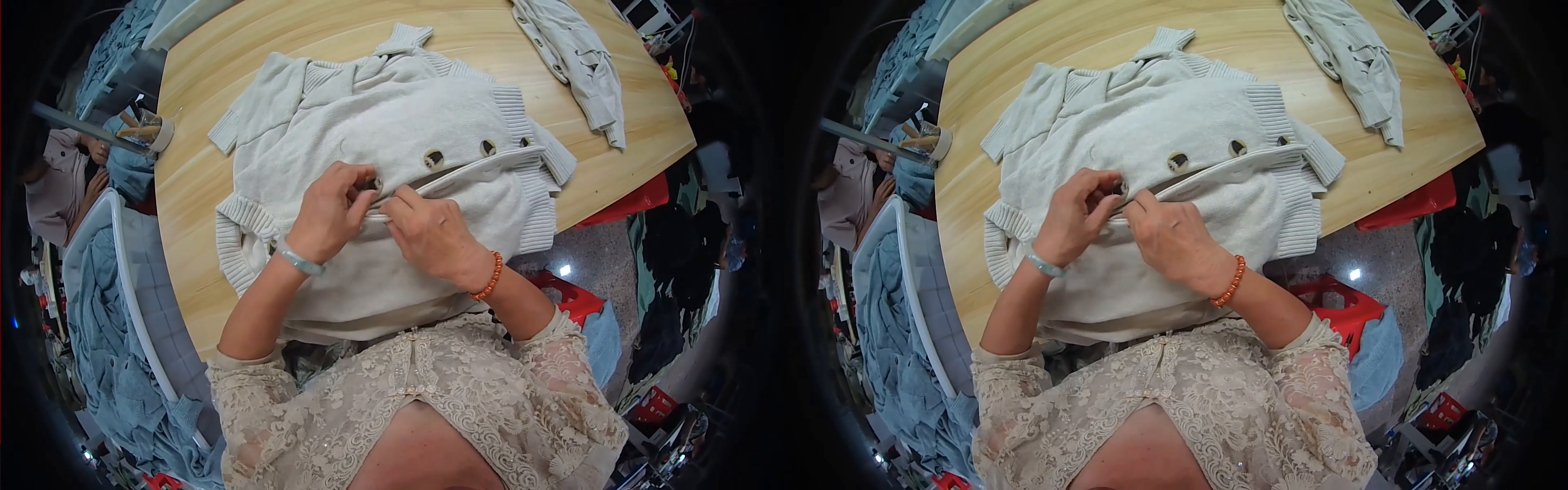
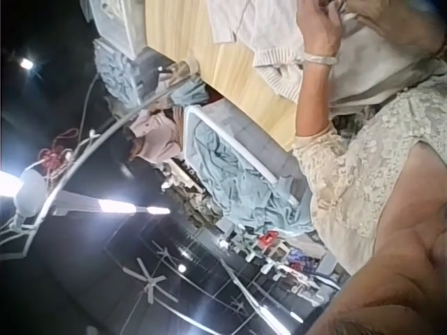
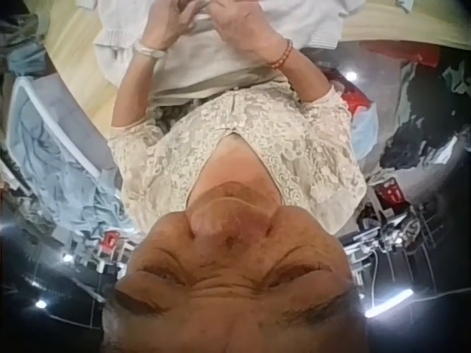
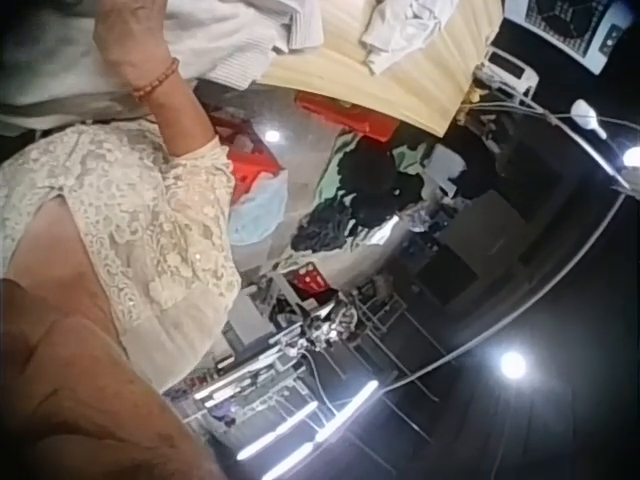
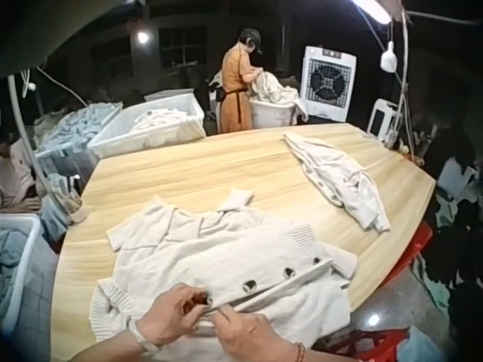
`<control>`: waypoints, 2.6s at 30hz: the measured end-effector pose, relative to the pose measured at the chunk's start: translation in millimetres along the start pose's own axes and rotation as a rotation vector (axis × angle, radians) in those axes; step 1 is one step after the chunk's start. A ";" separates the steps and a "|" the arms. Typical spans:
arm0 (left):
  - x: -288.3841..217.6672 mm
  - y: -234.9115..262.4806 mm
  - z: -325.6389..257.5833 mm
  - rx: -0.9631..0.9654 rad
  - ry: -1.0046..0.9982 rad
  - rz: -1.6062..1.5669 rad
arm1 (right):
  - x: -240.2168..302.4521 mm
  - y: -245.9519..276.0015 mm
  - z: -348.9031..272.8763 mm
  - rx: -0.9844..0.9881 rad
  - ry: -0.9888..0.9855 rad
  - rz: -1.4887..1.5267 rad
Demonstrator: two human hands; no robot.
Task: Inspecting a white knit cardigan for quality and using scissors to trim loose threads.
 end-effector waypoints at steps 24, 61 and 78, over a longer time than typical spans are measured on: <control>1.5 -8.2 -12.1 0.061 -0.056 -0.137 | -21.0 -15.2 2.9 -0.029 -0.041 -0.014; -34.1 -20.3 34.5 -0.007 -0.190 0.153 | -65.9 51.1 -13.4 -0.088 -0.052 -0.113; 9.9 -73.3 60.0 0.004 0.359 -0.642 | -69.5 57.0 -11.6 -0.241 -0.065 0.233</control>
Point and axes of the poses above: each hand's wrist, its own z-axis towards the middle knuckle, its own y-axis out of the back of the hand, x = y × z, the point moved 7 cm from there along z, towards the middle knuckle, and after that the axes turned 13 degrees about -y, right-handed, at the moved point
